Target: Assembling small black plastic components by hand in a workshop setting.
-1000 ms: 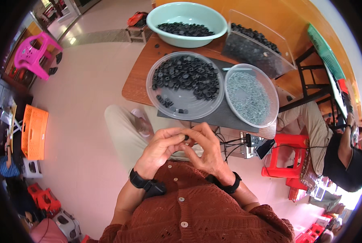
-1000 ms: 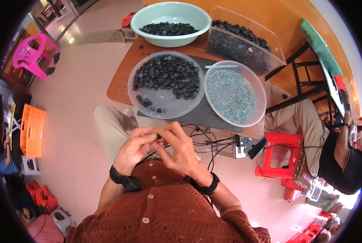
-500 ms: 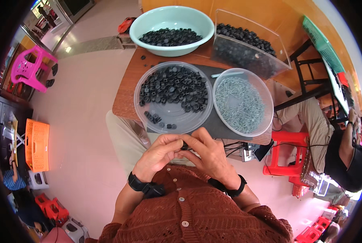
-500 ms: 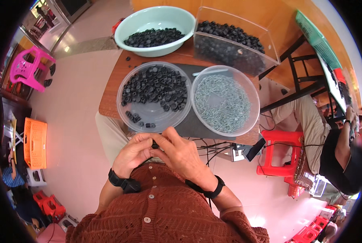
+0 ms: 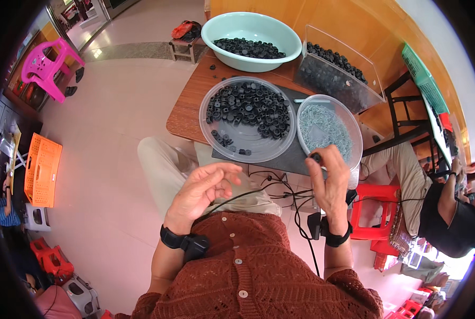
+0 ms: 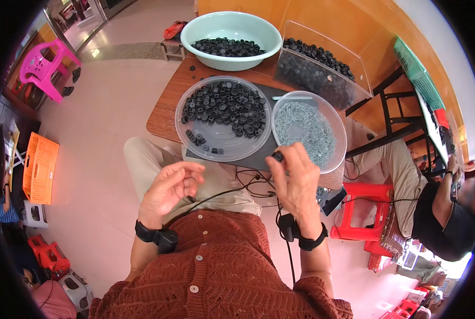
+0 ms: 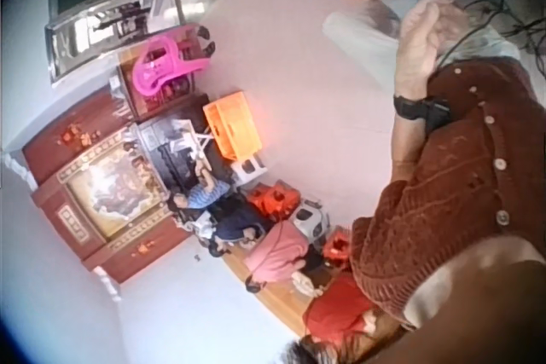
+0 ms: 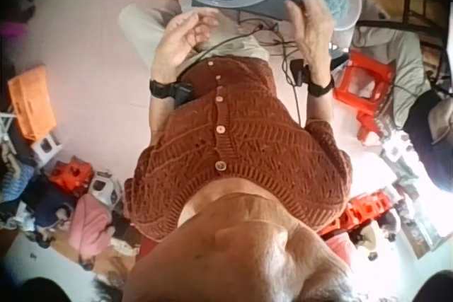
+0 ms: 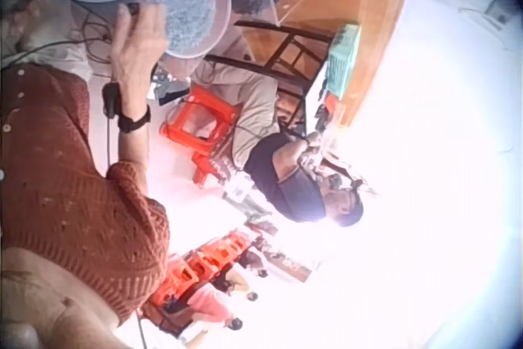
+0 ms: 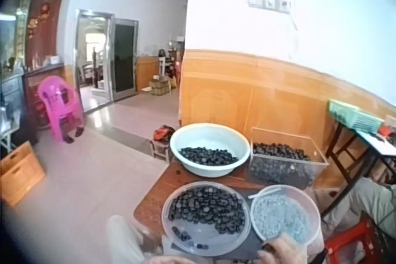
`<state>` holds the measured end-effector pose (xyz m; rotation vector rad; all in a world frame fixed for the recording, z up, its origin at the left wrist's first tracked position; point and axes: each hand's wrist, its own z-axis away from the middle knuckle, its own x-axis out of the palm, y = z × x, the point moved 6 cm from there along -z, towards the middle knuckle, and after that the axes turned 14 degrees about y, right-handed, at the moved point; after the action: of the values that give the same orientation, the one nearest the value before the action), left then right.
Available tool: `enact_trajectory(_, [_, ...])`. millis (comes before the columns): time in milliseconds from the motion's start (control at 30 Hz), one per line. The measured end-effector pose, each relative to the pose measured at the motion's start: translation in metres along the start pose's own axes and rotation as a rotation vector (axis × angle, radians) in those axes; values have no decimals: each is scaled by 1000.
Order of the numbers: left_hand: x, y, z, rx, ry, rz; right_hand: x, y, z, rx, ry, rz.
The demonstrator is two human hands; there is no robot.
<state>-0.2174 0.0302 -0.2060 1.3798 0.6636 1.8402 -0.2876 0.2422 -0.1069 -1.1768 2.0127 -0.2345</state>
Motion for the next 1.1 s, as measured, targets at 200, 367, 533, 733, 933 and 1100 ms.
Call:
enact_trajectory(200, [-6, 2, 7, 42, 33, 67, -39, 14, -24, 27, 138, 99])
enact_trajectory(367, [-2, 0, 5, 27, 21, 36, -66, 37, -56, -36, 277, 157])
enact_trajectory(533, [-2, 2, 4, 45, 8, 23, -77, 80, -121, -78, 464, 249])
enact_trajectory(733, [-7, 7, 3, 62, 8, 37, -73, 155, -172, -21, 420, 769])
enact_trajectory(933, [-27, 9, -1, 67, 81, 53, -35, 103, -130, -13, 163, 261])
enact_trajectory(1100, [-39, 14, -8, 89, 154, -11, 27, 73, -59, 146, -183, -45])
